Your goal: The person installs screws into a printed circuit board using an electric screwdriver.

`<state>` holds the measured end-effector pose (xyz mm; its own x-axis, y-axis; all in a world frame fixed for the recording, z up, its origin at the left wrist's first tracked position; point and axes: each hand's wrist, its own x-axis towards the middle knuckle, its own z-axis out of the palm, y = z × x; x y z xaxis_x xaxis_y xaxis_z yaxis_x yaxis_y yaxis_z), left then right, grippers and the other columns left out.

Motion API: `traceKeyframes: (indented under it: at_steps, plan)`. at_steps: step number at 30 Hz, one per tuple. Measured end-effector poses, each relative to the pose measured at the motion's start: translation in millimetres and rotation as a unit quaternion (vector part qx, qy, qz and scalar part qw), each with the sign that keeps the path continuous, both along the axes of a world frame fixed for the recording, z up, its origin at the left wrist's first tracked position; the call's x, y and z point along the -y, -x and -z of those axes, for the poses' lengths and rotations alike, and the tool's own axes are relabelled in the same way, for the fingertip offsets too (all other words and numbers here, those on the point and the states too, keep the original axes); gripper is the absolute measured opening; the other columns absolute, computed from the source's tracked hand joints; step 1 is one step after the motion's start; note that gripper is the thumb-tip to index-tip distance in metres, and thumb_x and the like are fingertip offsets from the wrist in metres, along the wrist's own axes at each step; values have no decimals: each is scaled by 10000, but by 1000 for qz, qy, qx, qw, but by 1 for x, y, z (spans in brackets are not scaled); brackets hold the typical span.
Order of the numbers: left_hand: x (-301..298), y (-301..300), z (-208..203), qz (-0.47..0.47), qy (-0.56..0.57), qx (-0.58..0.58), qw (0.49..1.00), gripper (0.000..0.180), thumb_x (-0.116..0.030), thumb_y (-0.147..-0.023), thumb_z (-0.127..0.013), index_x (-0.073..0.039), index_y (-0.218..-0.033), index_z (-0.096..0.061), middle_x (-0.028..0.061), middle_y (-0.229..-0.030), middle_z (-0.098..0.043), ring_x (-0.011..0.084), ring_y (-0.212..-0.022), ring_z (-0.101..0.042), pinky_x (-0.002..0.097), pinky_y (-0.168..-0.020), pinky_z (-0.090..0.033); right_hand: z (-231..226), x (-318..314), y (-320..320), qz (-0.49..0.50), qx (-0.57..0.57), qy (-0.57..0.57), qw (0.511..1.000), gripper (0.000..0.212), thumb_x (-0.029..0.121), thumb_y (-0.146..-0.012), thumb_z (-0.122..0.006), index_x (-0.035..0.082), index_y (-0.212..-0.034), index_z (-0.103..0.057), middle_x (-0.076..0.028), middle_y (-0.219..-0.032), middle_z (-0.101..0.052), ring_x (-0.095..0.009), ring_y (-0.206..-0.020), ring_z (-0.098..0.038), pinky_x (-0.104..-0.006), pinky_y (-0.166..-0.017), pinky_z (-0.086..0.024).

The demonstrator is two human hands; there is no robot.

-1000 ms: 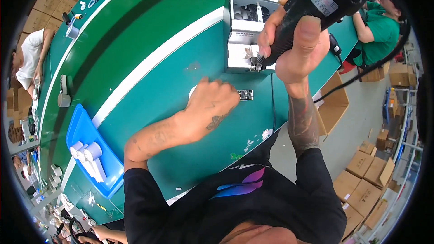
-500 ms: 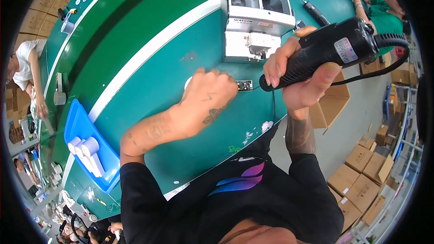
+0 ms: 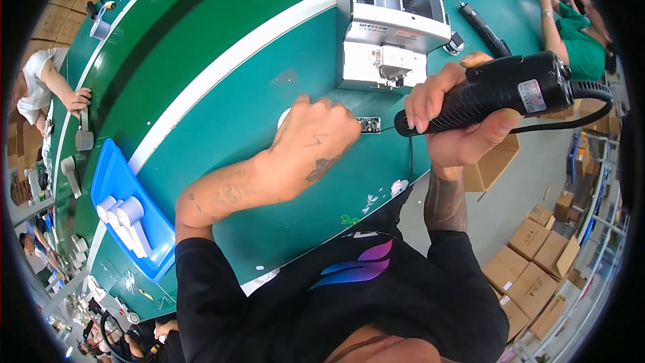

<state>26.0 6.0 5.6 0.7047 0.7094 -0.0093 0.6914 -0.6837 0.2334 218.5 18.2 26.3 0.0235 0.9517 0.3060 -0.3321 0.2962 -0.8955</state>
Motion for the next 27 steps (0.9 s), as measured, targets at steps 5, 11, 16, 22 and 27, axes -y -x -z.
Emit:
traceKeyframes:
  at_steps: [5, 11, 16, 22, 27]
  plan:
    - [-2, 0, 0, 8, -2, -14, 1000, 93, -22, -645, -725, -52, -713, -670, 126, -732, -653, 282, -789, -690, 401, -666, -505, 4, -2, -3, -21, 1, -11, 1000, 851, 851, -832, -391, 109, -1249, -388, -46, -661, -459, -145, -457, -452, -303, -442, -410]
    - [0, 1, 0, 5, -2, 6, 1000, 76, -21, -664, -715, -58, -713, -670, 121, -727, -651, 278, -787, -688, 399, -670, -506, 6, 0, -3, -34, -6, -9, 999, 831, 840, -837, -405, 123, -1259, -387, -52, -677, -470, -152, -469, -464, -306, -452, -417]
    - [0, 1, -1, 9, 9, 12, 1000, 68, -17, -672, -705, -61, -702, -662, 120, -721, -640, 274, -774, -679, 398, -657, -495, 8, 9, 0, -35, 27, -43, 998, 824, 830, -833, -437, 104, -1220, -386, -54, -663, -468, -153, -472, -480, -311, -429, -427]
    - [-1, 3, -4, 29, 31, -24, 999, 43, -41, -779, -616, -26, -801, -583, 115, -764, -605, 285, -800, -641, 399, -664, -470, 17, 12, 5, -40, 3, -83, 996, 797, 795, -828, -509, 87, -1178, -402, -55, -667, -473, -150, -463, -477, -296, -408, -430]
    - [-2, 4, -4, 47, 2, 10, 999, 49, -49, -770, -623, -33, -781, -578, 105, -739, -597, 274, -786, -637, 382, -639, -468, 22, 14, 2, -35, -17, -102, 994, 809, 792, -830, -507, 87, -1213, -402, -50, -672, -473, -153, -464, -468, -301, -421, -422]
